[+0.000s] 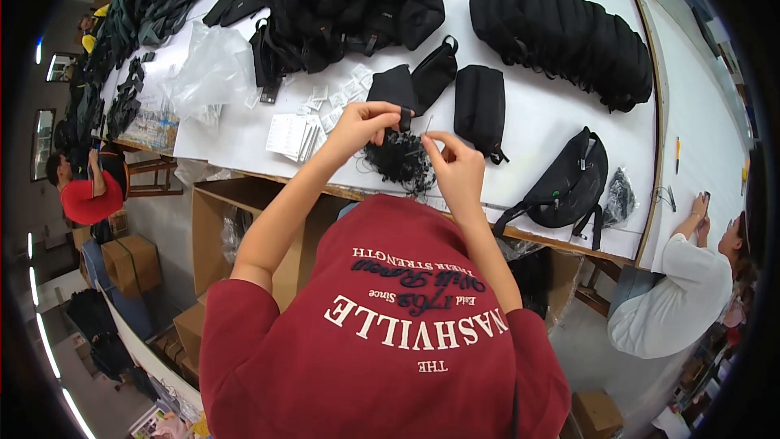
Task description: Inspecting and organizing black fabric pouches at a manufacturing workstation.
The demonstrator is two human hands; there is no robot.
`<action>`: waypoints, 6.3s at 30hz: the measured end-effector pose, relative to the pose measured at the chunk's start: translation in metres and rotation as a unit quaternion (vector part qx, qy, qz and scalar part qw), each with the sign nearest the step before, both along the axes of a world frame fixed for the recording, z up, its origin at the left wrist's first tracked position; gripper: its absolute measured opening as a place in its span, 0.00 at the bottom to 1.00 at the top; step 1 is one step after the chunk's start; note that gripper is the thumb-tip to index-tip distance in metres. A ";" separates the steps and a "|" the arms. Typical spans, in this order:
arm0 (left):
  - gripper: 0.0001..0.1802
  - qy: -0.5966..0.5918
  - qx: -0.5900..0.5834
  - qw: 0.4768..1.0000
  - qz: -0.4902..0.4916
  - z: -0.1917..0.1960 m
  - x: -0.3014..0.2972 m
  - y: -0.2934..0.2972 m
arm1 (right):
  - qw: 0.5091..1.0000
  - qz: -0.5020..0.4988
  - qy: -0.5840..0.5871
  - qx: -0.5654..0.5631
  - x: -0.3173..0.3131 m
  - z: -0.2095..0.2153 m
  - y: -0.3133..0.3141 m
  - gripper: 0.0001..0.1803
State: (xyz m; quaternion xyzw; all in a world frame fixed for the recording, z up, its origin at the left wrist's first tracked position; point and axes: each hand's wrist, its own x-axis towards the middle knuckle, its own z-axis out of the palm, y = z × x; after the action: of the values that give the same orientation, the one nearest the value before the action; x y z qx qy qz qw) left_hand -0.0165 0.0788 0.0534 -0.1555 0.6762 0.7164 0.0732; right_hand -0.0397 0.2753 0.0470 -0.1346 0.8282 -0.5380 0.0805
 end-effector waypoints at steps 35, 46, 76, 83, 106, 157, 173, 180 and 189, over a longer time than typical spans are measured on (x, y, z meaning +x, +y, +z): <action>0.07 0.052 0.118 0.989 0.066 0.041 0.064 0.046 | 0.860 0.216 -0.367 -0.282 0.021 0.014 0.029 0.07; 0.05 0.092 0.082 0.992 0.042 0.055 0.067 0.046 | 0.830 0.254 -0.385 -0.315 0.030 0.002 0.033 0.06; 0.10 0.061 0.028 0.992 -0.108 0.041 0.061 0.045 | 0.883 0.183 -0.201 -0.382 0.034 0.019 0.018 0.08; 0.10 0.085 -0.013 0.990 -0.115 0.048 0.047 0.037 | 0.775 0.214 -0.295 -0.516 0.021 0.052 0.018 0.09; 0.14 0.115 -0.327 0.875 -0.339 0.059 0.055 0.015 | 0.647 0.277 -0.274 -0.656 0.019 0.074 0.044 0.07; 0.17 -0.038 -0.179 0.972 -0.149 0.039 0.104 -0.019 | 0.873 0.083 -0.246 -0.413 0.026 -0.004 0.027 0.19; 0.17 -0.113 -0.127 0.985 -0.011 0.015 0.111 -0.012 | 0.882 0.023 -0.340 -0.325 0.027 -0.058 0.024 0.40; 0.17 -0.181 -0.137 0.973 -0.031 -0.008 0.115 -0.017 | 0.812 0.050 -0.420 -0.401 0.022 -0.041 0.032 0.22; 0.12 -0.095 -0.098 0.990 0.035 -0.015 0.112 -0.009 | 0.767 0.243 -0.421 -0.420 0.019 -0.021 0.044 0.33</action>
State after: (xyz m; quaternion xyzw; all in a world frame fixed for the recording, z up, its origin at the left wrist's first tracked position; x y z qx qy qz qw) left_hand 0.0954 0.0702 0.0389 -0.2528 0.7274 0.6306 0.0967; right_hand -0.0203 0.3194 0.0262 -0.1122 0.3424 -0.7971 0.4846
